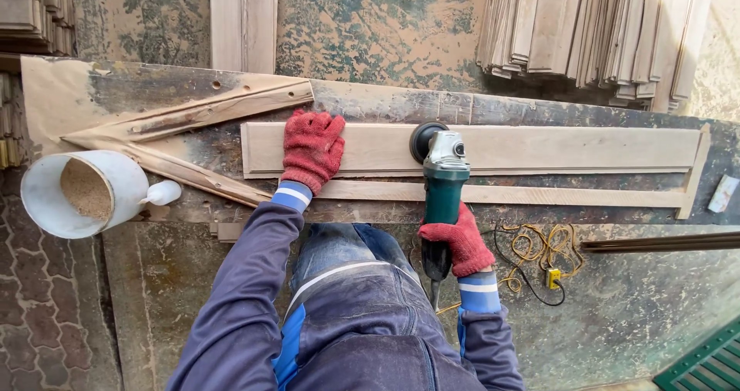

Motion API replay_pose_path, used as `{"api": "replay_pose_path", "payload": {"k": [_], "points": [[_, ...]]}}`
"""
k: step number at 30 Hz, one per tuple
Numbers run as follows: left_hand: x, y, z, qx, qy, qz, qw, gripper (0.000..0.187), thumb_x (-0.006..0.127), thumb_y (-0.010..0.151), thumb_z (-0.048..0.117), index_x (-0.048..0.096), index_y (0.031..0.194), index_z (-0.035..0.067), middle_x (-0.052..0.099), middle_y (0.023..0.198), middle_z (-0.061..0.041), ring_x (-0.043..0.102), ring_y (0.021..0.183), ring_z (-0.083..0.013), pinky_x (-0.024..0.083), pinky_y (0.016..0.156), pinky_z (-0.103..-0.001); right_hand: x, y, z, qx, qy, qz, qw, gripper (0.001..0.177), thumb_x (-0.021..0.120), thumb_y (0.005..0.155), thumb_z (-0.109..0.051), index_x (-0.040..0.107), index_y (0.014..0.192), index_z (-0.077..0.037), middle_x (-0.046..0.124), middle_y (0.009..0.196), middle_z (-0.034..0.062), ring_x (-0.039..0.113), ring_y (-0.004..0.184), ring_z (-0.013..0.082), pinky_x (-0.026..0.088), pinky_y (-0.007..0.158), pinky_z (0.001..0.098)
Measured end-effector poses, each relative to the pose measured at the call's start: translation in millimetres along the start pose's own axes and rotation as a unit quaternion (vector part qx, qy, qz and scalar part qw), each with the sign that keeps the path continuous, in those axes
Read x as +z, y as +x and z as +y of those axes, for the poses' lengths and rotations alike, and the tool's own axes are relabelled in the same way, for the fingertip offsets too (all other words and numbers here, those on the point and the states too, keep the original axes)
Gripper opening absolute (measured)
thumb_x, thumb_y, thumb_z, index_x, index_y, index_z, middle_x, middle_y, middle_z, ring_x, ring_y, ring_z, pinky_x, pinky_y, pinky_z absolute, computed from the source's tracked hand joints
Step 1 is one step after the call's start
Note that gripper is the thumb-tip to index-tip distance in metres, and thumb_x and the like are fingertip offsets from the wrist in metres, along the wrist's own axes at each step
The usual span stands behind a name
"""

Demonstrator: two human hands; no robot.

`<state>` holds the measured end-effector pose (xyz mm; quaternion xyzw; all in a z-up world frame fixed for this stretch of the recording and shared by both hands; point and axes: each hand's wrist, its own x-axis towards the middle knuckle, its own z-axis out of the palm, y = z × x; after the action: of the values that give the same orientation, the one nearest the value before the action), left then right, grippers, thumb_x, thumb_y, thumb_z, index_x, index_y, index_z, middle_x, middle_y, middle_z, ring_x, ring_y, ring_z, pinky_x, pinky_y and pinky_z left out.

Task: Sanding wooden planks using an electric angle grinder with a sanding disc.

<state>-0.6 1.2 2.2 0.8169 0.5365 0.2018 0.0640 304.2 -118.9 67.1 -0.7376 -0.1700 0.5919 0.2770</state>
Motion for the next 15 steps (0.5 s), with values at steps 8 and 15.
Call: {"api": "replay_pose_path", "payload": {"k": [8, 15], "points": [[4.4, -1.7, -2.4, -0.006, -0.007, 0.01, 1.0, 0.018, 0.065, 0.079, 0.026, 0.064, 0.095, 0.019, 0.055, 0.082, -0.005, 0.062, 0.077, -0.0245, 0.049, 0.085, -0.043, -63.7, 21.2, -29.5, -0.02, 0.096, 0.036, 0.995, 0.047, 0.082, 0.058, 0.0, 0.062, 0.1, -0.007, 0.07, 0.081, 0.0208, 0.073, 0.069, 0.0356, 0.06, 0.066, 0.0443], [4.6, -1.6, -0.7, -0.011, -0.006, 0.027, 1.0, 0.019, 0.066, 0.078, 0.025, 0.065, 0.095, 0.019, 0.056, 0.083, -0.005, 0.062, 0.08, -0.024, 0.048, 0.087, -0.043, -48.4, 22.7, -30.0, -0.02, 0.109, 0.039, 0.993, 0.047, 0.08, 0.058, 0.0, 0.062, 0.101, -0.007, 0.07, 0.082, 0.0208, 0.074, 0.069, 0.0368, 0.062, 0.066, 0.0479]]}}
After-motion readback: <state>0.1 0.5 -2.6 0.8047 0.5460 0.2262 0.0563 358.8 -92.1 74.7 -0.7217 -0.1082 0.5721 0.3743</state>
